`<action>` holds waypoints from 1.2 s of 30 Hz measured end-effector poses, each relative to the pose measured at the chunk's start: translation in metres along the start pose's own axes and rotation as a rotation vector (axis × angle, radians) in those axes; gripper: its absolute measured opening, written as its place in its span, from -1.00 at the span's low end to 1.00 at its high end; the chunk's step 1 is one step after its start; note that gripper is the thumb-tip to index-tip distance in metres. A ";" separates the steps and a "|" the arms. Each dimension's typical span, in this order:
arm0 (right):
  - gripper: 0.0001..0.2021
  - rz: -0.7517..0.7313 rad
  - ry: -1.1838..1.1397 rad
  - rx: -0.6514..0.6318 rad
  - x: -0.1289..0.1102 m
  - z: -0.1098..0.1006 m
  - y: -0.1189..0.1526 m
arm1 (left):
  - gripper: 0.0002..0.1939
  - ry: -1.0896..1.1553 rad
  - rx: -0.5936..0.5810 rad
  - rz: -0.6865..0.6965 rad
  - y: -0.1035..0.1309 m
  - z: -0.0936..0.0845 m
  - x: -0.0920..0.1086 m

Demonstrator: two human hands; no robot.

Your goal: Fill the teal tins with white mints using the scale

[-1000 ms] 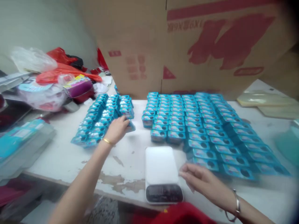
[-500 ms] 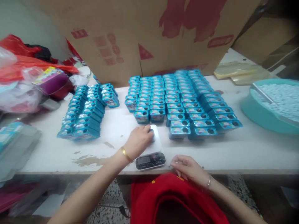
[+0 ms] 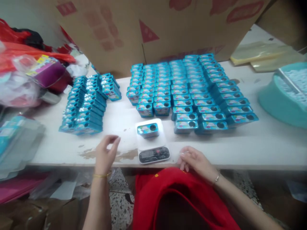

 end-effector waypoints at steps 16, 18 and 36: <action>-0.65 -0.006 0.182 0.065 -0.012 0.010 -0.002 | -0.82 0.077 0.020 0.181 0.009 0.017 0.036; -0.67 -0.042 0.218 0.089 -0.021 0.008 -0.004 | -0.77 0.055 -0.044 0.279 0.001 0.022 0.057; -0.80 -0.812 0.614 0.257 -0.161 0.058 -0.046 | -0.79 -0.134 -0.365 0.507 -0.029 0.065 0.114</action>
Point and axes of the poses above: each hand's wrist, its own y-axis away from the middle knuckle, its own z-axis out of the palm, x = y × z, the point moved 10 cm from there along -y, towards the middle knuckle, and after that the axes turned 6 degrees about y, right-handed, at the moved point
